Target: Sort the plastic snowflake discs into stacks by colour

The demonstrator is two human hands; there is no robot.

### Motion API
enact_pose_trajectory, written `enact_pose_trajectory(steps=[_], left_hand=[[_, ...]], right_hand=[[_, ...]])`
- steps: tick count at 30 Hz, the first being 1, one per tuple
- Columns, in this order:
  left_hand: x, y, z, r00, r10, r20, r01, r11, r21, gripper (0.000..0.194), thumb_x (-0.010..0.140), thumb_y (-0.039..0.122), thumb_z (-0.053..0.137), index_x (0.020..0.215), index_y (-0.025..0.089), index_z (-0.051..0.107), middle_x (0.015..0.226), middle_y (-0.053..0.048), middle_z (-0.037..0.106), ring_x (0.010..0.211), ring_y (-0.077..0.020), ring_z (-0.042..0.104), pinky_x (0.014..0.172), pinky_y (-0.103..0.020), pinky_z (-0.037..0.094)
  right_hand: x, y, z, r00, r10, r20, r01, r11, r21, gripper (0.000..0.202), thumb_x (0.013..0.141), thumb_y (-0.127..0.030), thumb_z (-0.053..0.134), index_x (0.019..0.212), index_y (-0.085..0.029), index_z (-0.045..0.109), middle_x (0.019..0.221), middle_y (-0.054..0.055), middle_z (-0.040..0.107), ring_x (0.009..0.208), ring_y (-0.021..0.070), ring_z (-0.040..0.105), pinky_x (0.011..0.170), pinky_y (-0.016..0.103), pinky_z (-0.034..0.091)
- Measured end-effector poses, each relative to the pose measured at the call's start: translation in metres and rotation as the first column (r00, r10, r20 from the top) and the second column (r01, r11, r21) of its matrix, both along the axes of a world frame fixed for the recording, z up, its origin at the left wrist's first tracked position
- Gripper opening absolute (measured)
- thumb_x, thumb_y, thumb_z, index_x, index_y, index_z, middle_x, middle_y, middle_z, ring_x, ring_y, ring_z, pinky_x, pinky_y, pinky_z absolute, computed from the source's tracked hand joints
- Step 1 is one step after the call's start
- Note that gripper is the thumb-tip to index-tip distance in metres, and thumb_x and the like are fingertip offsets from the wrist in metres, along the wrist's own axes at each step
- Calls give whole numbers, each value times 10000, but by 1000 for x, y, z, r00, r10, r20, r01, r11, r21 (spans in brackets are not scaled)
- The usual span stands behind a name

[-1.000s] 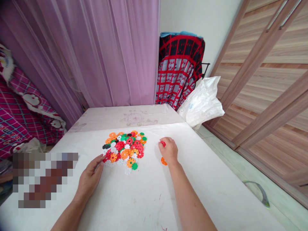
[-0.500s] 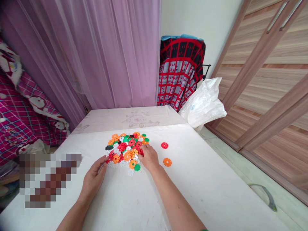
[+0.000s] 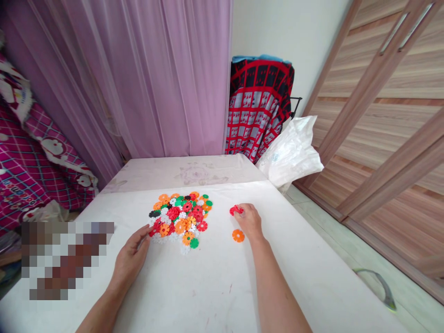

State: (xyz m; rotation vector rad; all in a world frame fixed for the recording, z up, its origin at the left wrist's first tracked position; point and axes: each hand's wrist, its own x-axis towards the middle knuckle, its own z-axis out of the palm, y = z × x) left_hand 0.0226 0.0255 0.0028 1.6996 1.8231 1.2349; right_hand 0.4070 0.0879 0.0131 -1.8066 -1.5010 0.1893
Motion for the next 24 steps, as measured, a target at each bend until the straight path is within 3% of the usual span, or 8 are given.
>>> enact_pose_trajectory(steps=[14,19,24], left_hand=[[0,-1,0,1000,18,6,-17,1000,-11,383,819,431,471,1096,247,661,1292,-48,620,1191,-226,569,1072,-392,401],[0,0,0,1000,26,11,-26,1000,-18,372,820,420,463,1086,257,665,1285,-37,625,1184,-218,575,1065,-380,410],[0,1,-3,1000,23,17,-23,1000,-5,362,825,398,467,1096,254,661,1296,-37,617,1181,-213,576,1058,-380,417]], right_hand=[[-8,5,-10,995,54,87,-54,999,-5,166,725,-251,564,845,-225,674,924,25,642,886,170,587,852,302,448],[-6,1,-13,999,44,-16,-44,998,44,182,718,-302,545,839,-224,657,961,35,631,902,183,587,786,299,468],[-8,-16,-17,982,-95,-163,107,992,66,175,714,-317,490,789,-217,611,878,32,632,775,174,591,779,330,473]])
